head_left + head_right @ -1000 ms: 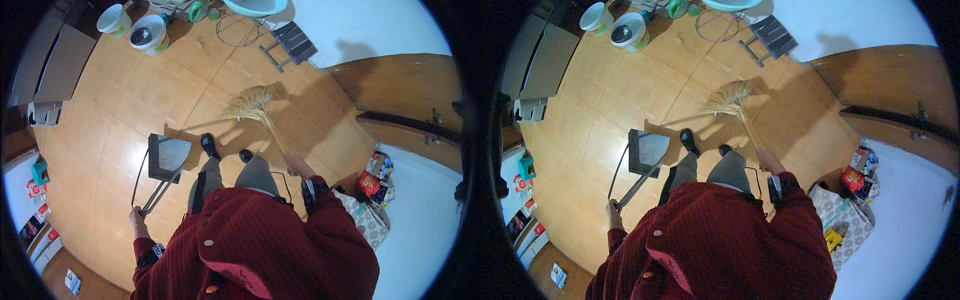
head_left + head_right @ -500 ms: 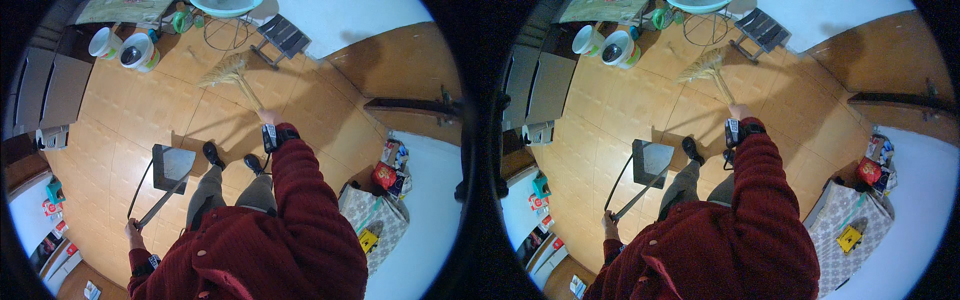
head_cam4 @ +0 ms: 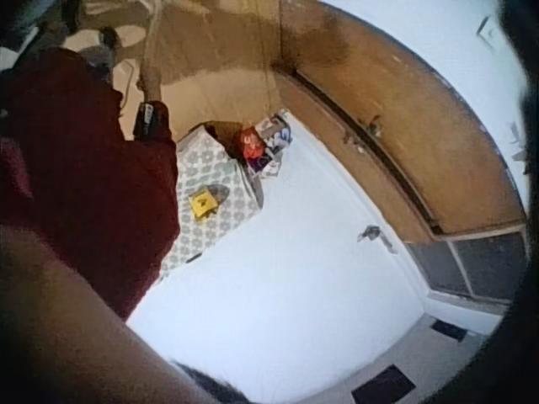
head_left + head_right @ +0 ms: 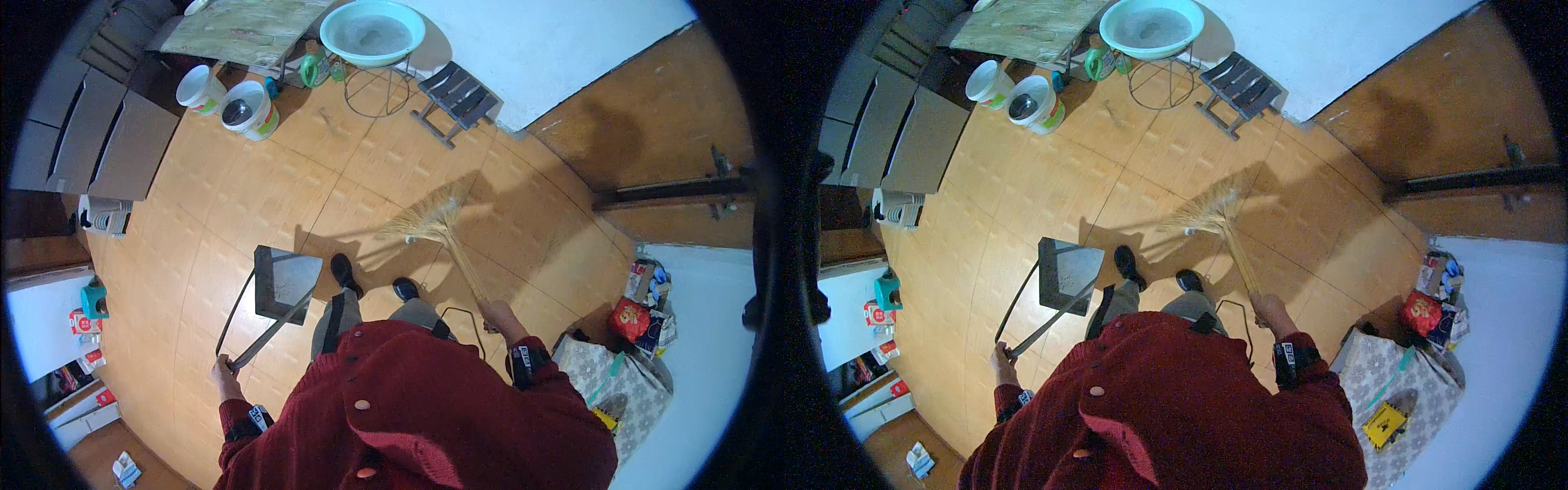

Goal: The person sweeps a tiled floor with a straw broom while holding a dustpan in the other hand. They move around furniture and a bed, sweeping debris toward a central area. The person briefly picks up a small white object from the floor and places it on a nearby table before resuming sweeping.

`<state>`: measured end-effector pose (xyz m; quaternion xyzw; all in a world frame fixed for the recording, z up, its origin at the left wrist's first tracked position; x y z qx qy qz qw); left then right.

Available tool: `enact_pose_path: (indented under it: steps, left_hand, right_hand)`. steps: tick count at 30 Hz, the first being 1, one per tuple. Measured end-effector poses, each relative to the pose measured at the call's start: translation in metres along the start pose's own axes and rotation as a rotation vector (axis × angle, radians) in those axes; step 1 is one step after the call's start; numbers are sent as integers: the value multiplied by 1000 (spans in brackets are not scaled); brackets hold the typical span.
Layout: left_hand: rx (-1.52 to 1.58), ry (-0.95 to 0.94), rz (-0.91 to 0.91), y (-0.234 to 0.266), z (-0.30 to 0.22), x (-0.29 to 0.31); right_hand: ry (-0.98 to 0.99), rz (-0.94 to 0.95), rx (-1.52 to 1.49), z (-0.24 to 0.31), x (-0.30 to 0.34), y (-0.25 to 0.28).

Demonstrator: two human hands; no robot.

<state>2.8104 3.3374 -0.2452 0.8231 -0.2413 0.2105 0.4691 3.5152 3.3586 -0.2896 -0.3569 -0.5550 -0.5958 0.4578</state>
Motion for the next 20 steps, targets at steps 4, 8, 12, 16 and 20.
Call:
enact_pose_path:
  steps: [4, 8, 12, 16, 20]
  left_hand:
    - [46, -12, -31, 5, 18, 27]
    - [54, -41, -42, 15, 34, 65]
    - [55, -22, -41, 25, 50, 97]
    - [121, 3, 14, 43, 91, 113]
    - [131, 56, -12, 62, 141, 102]
  right_hand:
    - [768, -15, 659, 34, -13, 4]
    - [839, 100, 670, 58, -83, -27]
    - [1041, 37, 741, 26, -129, -28]
    - [946, -26, 744, -31, -123, 18]
    - [160, 78, 511, -25, -52, 44]
Point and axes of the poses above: each hand's wrist, its own x-axis away from the middle knuckle, its own y-axis out of the back of the hand, z = x × y, the point moved 3 cm from there along -x, towards the middle knuckle, and after that the axes turned 11 degrees about -x, right-handed, at the moved point
